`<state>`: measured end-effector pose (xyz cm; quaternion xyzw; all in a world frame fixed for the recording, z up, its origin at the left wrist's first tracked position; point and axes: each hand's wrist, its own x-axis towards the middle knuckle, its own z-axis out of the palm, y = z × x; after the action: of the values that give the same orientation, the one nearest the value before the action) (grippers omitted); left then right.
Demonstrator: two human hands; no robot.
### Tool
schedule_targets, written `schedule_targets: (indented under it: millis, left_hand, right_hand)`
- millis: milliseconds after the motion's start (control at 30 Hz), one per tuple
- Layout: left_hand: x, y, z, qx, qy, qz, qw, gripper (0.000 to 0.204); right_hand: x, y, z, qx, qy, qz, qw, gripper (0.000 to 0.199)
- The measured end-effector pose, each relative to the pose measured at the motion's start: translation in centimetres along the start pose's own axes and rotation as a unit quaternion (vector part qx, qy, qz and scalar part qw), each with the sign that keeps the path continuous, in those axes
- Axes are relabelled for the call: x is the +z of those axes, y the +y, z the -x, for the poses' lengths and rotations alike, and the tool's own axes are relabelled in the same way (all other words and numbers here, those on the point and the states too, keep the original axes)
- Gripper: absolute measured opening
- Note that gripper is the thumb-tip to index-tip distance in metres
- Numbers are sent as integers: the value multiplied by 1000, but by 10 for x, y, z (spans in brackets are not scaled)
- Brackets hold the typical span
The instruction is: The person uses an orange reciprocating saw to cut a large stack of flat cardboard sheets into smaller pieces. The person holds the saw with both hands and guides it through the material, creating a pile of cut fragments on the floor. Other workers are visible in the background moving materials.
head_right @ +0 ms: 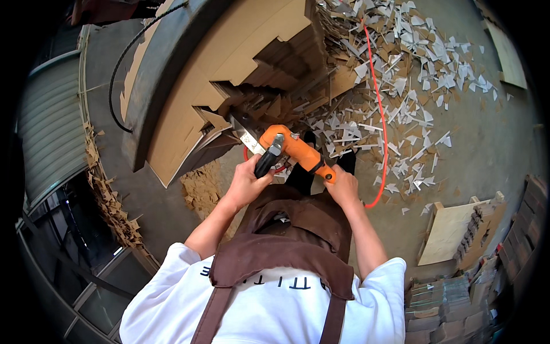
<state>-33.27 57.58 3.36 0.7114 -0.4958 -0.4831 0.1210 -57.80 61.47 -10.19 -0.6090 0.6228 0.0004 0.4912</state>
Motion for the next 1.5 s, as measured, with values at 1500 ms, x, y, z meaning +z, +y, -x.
schedule_targets:
  millis: [1500]
  left_hand:
    - [13,-29,-35,-34,2,19,999,21]
  right_hand:
    - [13,9,-31,3,-8,-10,1000,25]
